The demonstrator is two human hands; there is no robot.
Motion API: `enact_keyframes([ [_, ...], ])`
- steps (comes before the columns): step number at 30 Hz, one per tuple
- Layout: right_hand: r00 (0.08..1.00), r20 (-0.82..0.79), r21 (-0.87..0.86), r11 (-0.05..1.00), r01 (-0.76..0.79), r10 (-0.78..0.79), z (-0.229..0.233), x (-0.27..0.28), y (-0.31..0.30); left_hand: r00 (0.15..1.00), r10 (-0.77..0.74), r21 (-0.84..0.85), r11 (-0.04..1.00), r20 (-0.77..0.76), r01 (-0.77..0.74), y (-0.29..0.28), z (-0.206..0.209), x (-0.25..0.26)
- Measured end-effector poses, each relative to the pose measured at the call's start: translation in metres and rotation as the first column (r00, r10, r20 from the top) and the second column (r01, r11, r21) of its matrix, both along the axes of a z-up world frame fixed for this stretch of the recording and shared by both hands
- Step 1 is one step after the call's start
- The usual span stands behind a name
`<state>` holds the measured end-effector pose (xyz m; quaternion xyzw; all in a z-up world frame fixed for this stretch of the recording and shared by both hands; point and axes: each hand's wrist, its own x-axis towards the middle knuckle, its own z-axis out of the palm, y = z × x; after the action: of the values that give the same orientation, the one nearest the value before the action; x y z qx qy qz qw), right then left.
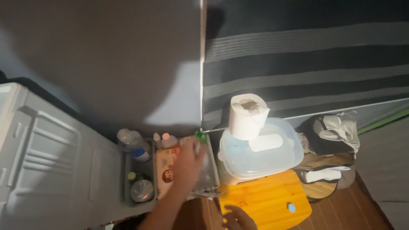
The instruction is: Organize baby-related items on a multi-tiered plastic storage cart.
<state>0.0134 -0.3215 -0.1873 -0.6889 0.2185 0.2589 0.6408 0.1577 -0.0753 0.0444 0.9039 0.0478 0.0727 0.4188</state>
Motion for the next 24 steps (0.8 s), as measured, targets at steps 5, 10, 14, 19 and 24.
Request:
enact_keyframes([
  [5,0.909,0.415,0.230,0.970,-0.085,-0.019,0.066,0.019,0.045,0.966,-0.041,-0.474,0.876,-0.256,-0.089,-0.024,-0.110,-0.097],
  [10,0.706,0.532,-0.581,0.808,-0.097,0.467,0.127,0.045,0.085,0.897,0.050,-0.712,0.588,-0.440,-0.382,-0.004,-0.182,-0.137],
  [14,0.333,0.581,-0.759,0.642,-0.106,0.742,0.187,0.102,0.115,0.979,0.153,-0.176,0.969,-0.136,-0.176,0.052,-0.036,-0.137],
  [19,0.449,-0.035,-0.933,0.132,-0.336,0.893,0.242,0.145,0.176,0.986,-0.059,0.466,0.875,-0.158,0.127,0.065,-0.023,-0.131],
  [24,0.455,0.217,-0.941,0.309,-0.138,0.864,0.199,0.204,0.196,0.998,-0.056,0.602,0.798,0.036,0.023,0.069,-0.091,-0.130],
])
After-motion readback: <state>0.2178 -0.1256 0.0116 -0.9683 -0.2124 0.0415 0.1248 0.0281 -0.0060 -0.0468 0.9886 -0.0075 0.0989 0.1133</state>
